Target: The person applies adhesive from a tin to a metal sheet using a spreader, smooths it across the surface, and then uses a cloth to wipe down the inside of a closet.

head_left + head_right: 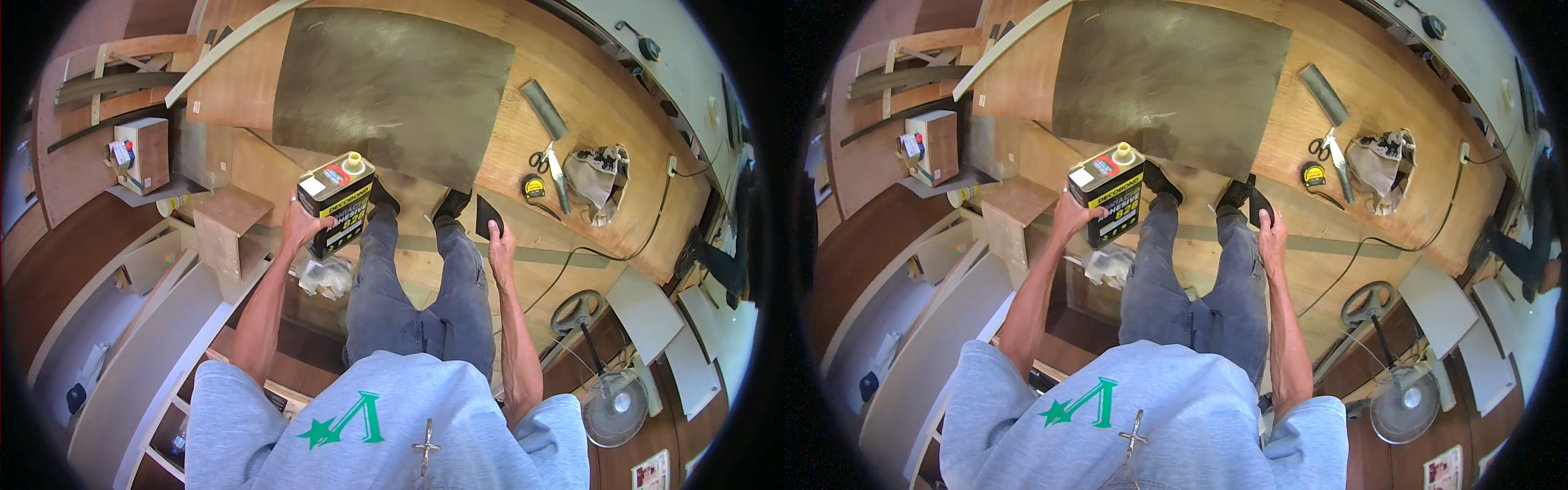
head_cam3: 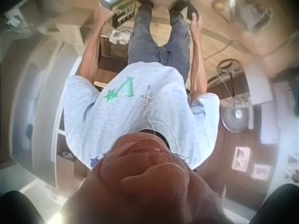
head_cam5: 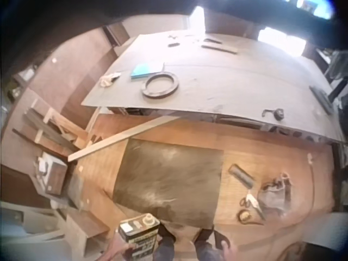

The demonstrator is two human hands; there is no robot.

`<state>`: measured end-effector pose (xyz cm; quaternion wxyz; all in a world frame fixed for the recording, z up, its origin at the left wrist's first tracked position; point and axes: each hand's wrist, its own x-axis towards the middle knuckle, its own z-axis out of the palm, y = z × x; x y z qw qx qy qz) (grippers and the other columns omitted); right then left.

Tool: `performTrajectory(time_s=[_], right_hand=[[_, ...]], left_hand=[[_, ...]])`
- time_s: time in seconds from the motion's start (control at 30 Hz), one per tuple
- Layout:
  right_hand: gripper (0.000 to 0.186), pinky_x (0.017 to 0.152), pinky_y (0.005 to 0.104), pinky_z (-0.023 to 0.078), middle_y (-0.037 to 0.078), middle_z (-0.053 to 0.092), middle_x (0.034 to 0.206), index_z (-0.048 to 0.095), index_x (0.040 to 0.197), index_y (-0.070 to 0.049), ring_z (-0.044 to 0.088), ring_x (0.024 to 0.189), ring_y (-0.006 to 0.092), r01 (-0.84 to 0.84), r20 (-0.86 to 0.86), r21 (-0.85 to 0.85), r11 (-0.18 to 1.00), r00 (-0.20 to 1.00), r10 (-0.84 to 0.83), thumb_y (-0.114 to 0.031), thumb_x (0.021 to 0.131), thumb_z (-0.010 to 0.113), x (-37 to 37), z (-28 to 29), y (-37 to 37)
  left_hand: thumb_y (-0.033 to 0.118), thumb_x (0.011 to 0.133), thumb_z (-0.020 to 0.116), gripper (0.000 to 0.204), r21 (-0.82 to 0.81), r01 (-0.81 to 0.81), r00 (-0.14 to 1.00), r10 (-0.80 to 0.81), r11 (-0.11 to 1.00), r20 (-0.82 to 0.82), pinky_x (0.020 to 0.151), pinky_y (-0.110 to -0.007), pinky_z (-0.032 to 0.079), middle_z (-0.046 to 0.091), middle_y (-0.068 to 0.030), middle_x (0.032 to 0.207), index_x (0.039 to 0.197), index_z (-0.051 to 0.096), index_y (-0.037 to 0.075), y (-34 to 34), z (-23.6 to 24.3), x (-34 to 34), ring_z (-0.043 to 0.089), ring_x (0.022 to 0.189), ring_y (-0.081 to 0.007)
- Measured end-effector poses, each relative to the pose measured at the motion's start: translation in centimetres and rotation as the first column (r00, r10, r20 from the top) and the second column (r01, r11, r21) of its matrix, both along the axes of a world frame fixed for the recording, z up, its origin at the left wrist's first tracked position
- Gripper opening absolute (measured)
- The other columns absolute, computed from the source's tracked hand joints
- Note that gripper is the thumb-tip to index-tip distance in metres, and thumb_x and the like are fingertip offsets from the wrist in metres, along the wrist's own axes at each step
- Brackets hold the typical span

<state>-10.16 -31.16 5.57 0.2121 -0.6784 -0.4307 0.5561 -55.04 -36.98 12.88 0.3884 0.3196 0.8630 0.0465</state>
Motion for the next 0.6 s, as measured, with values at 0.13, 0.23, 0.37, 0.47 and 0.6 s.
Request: performTrajectory(time_s=[0.13, 0.23, 0.37, 0.47, 0.6], right_hand=[[0.036, 0.097, 0.0311, 0.046, 0.009, 0.071, 0.114, 0.064, 0.126, 0.005, 0.061, 0.103, 0.0172, 0.062, -0.044, 0.007, 0.998, 0.997, -0.062, -0.023, 0.105, 0.055, 3.0, -0.2, -0.4], [0.035, 0.096, 0.0307, 0.047, 0.009, 0.071, 0.113, 0.064, 0.125, 0.004, 0.061, 0.101, 0.0165, 0.095, -0.048, 0.012, 0.995, 0.994, -0.094, -0.023, 0.105, 0.055, 5.2, -0.5, -1.0], [0.040, 0.096, 0.0340, 0.047, 0.016, 0.070, 0.114, 0.062, 0.127, 0.006, 0.063, 0.103, 0.0228, 0.125, -0.054, 0.009, 0.992, 0.991, -0.124, -0.026, 0.104, 0.054, 7.7, -0.7, -1.8], [0.039, 0.095, 0.0331, 0.047, 0.014, 0.070, 0.112, 0.063, 0.126, 0.006, 0.063, 0.101, 0.0210, 0.139, -0.040, 0.027, 0.990, 0.990, -0.137, -0.025, 0.104, 0.054, 9.2, -0.8, -2.2], [0.035, 0.094, 0.0308, 0.048, 0.010, 0.072, 0.111, 0.064, 0.124, 0.005, 0.062, 0.099, 0.0158, 0.153, -0.022, 0.062, 0.986, 0.988, -0.152, -0.023, 0.105, 0.055, 11.4, -1.7, -2.9]], left_hand=[[0.025, 0.051, 0.095, 0.093, 0.075, 0.065, 0.997, -0.068, 0.995, 0.038, 0.096, -0.044, 0.052, 0.070, -0.0229, 0.114, 0.127, 0.049, -0.001, 2.7, -0.8, 0.4, 0.068, 0.107, -0.0367], [0.024, 0.053, 0.093, 0.089, 0.094, 0.099, 0.992, -0.106, 0.991, 0.072, 0.096, -0.042, 0.053, 0.071, -0.0218, 0.113, 0.126, 0.050, -0.003, 4.7, -0.7, 1.1, 0.069, 0.106, -0.0337], [0.025, 0.051, 0.093, 0.088, 0.017, 0.190, 0.981, -0.191, 0.982, 0.029, 0.095, -0.040, 0.053, 0.070, -0.0201, 0.111, 0.123, 0.052, -0.004, 6.7, -0.4, 1.0, 0.069, 0.104, -0.0318], [0.025, 0.049, 0.094, 0.091, 0.012, 0.247, 0.969, -0.247, 0.969, 0.022, 0.093, -0.039, 0.053, 0.069, -0.0196, 0.112, 0.123, 0.050, -0.004, 7.5, -0.3, 0.9, 0.068, 0.104, -0.0309], [0.025, 0.049, 0.094, 0.091, 0.007, 0.247, 0.968, -0.247, 0.969, 0.037, 0.093, -0.038, 0.053, 0.068, -0.0193, 0.112, 0.123, 0.049, -0.004, 8.2, -0.1, 1.7, 0.067, 0.104, -0.0292]])
